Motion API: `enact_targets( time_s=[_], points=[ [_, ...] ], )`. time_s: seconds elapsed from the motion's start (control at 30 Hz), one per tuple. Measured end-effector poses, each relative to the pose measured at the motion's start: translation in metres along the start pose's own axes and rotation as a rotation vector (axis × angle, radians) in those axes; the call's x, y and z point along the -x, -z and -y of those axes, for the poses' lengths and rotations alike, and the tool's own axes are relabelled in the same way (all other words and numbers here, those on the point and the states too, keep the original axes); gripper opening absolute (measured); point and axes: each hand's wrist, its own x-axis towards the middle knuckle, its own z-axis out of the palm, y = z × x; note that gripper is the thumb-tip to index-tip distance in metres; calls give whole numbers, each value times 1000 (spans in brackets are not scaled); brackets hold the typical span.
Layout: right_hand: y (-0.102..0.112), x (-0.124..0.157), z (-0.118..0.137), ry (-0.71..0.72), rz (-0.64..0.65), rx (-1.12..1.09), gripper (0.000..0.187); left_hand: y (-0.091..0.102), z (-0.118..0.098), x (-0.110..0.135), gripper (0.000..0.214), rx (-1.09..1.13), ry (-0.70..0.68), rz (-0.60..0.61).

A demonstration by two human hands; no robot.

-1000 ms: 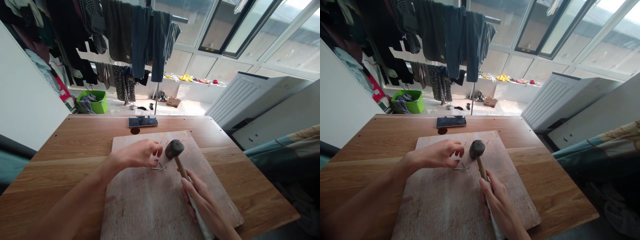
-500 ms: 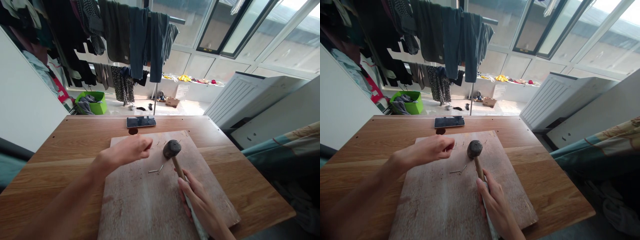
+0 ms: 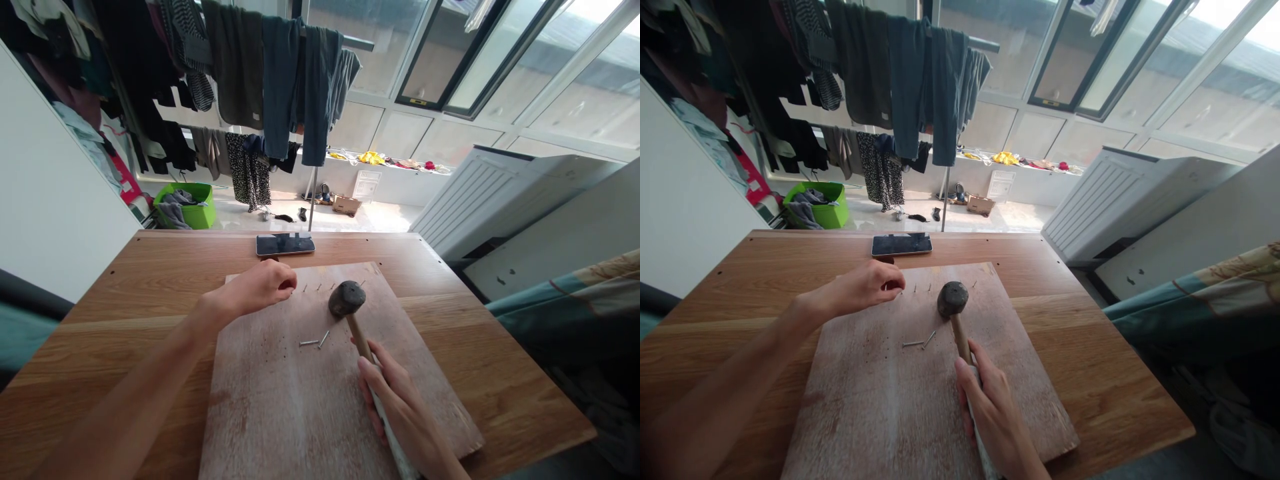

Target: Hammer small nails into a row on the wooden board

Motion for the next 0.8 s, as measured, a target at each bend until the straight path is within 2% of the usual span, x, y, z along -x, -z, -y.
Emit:
enact_targets(
  time_s=[0.17,0.27,0.33,0.4,0.57,0.8],
  points=[
    [0,1,2,-2,-11,11,64,-7,7,-1,14,48,26,-3],
    [0,2,2,-7,1,21,63,-16,18,-2,18,174,65,-24],
    [1,1,2,-8,2,20,61,-23,25,-1,24,274,87,-51],
    [3,1,2,-14,8,20,58,-30,29,3,21,323,93,-111],
    [9,-2,9,2,70,67,48,-41,28,13,10,285,42,-278],
    [-1,-5,20,77,18,16,49,-41,26,13,12,305,13,-282]
  ],
)
